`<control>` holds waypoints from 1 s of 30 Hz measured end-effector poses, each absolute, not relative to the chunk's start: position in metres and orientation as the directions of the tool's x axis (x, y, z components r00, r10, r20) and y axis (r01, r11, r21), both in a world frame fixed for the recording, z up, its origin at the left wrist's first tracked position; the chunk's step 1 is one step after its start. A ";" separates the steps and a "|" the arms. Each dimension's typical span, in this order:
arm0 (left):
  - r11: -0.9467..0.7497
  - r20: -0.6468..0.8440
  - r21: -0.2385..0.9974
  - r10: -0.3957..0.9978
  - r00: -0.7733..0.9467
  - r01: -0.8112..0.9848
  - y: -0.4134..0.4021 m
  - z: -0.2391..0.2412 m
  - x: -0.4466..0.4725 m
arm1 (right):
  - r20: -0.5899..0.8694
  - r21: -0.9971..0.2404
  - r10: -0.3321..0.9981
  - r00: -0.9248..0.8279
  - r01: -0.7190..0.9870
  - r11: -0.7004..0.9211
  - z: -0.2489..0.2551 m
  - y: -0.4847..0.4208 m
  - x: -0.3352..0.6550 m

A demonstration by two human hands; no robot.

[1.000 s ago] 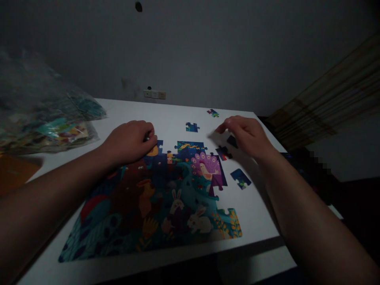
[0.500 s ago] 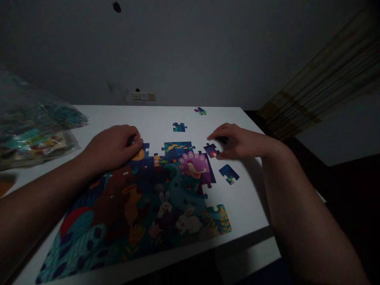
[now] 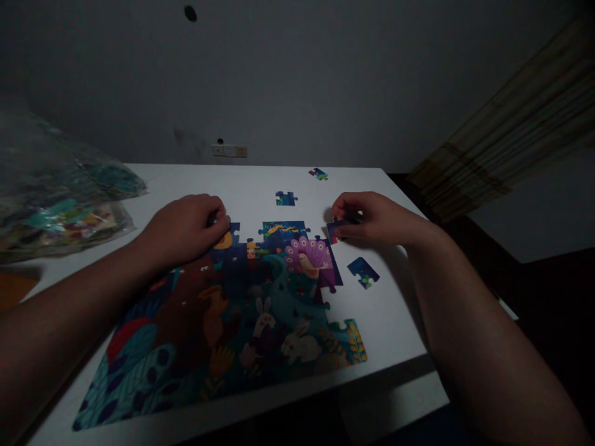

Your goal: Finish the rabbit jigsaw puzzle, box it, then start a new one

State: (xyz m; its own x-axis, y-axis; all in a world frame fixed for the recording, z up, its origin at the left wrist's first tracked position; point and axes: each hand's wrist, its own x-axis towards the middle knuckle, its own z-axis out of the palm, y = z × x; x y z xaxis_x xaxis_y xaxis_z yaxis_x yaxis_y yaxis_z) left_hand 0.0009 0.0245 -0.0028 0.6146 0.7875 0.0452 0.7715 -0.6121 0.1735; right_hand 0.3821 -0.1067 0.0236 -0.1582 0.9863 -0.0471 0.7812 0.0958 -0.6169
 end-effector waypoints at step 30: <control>-0.619 0.057 0.150 0.783 0.619 0.770 0.021 -0.003 0.001 | 0.018 -0.885 1.000 -0.007 0.464 0.019 0.003 -0.096 0.359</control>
State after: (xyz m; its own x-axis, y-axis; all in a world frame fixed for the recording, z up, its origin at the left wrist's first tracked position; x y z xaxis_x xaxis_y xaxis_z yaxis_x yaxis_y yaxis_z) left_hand 0.0013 0.0213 -0.0028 0.6189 0.7835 0.0565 0.7705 -0.6195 0.1505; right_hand 0.3589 -0.0956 0.0034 -0.0074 0.9998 0.0176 0.4644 0.0191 -0.8854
